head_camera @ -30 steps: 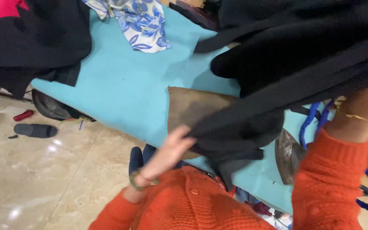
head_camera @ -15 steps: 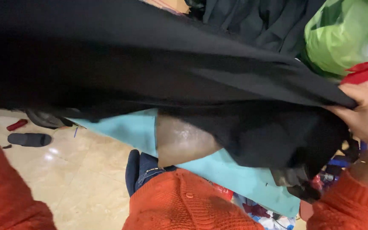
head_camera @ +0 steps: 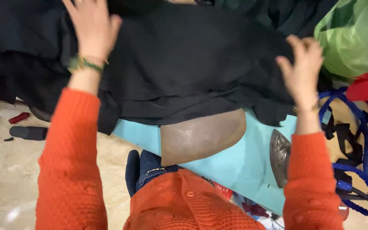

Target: The person is pressing various fabric garment components using a steam iron on an ironing board in a factory setting.

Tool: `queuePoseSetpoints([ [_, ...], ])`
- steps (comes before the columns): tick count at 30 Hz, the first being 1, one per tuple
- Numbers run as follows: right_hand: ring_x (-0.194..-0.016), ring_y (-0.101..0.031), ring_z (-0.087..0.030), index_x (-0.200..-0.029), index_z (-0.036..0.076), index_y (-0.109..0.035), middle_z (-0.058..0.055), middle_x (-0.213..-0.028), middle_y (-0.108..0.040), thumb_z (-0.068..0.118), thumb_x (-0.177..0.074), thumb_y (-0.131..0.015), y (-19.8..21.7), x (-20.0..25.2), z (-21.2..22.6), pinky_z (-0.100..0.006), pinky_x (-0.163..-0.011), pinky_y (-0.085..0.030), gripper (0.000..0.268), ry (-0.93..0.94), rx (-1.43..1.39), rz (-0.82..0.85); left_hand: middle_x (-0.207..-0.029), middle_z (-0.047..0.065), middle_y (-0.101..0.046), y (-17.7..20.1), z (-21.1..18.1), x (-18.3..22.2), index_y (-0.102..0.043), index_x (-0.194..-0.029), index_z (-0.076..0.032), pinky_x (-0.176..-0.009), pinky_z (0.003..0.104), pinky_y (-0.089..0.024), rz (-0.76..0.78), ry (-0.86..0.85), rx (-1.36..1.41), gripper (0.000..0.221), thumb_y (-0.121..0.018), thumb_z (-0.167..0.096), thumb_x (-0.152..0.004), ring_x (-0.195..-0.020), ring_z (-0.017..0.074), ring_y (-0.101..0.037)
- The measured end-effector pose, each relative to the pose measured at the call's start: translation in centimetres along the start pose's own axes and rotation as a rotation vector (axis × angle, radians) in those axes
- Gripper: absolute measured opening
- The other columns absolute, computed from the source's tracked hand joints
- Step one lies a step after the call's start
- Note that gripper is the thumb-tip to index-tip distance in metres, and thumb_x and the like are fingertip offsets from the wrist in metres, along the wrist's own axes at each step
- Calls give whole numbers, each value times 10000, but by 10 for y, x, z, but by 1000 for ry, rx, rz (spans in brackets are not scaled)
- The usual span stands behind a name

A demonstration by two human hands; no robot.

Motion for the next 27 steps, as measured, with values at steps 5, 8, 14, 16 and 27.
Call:
queuePoseSetpoints([
  [5,-1148,-527,-448,-1447,135,-593,-235,-1289,-551,274,-946,-733,-49,77,69,-569,-891,-431,539,34,-191,179,-1550,275,-393,71,-93,100,-590,-1400,-24,-1165,743,-21,163,17,503,555,-787,-255,-936,-1501,497,-202],
  [8,-1192,-534,-424,-1483,221,-558,-191,-1340,-527,338,-935,-727,-55,125,89,-545,-920,-456,585,-104,-289,316,-1406,113,-519,82,-109,180,-652,-1318,-151,-1194,637,-159,164,118,553,375,-752,-284,-982,-1440,370,-367],
  [14,-1262,-501,-447,-1532,58,-411,-279,-1338,-491,288,-1009,-671,-81,218,67,-541,-1026,-433,628,-819,-744,306,-1319,131,-507,79,-112,307,-517,-1367,-81,-1061,415,-429,208,958,1123,427,-674,-184,-984,-1216,277,-548],
  [16,-1246,-506,-409,-1568,27,-317,-297,-1306,-514,336,-1035,-631,-95,245,72,-524,-1018,-429,691,-986,-918,287,-1487,252,-466,77,-127,321,-375,-1465,30,-1052,386,-488,241,1346,1497,535,-599,-146,-1012,-1248,303,-563],
  [27,-1369,-503,-326,-1505,15,-460,-219,-1526,-501,235,-1000,-592,-112,276,142,-516,-1175,-358,566,-1584,-1786,65,-1583,115,-386,-6,-127,262,-420,-1438,-70,-1266,485,-189,166,1729,2268,625,-692,-401,-982,-1514,287,-309],
])
Point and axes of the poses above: each hand's wrist, its own x-axis away from the middle knuckle, its own y-axis out of the back of the hand, z = x × y, the point moved 9 cm from there along -x, towards the middle knuckle
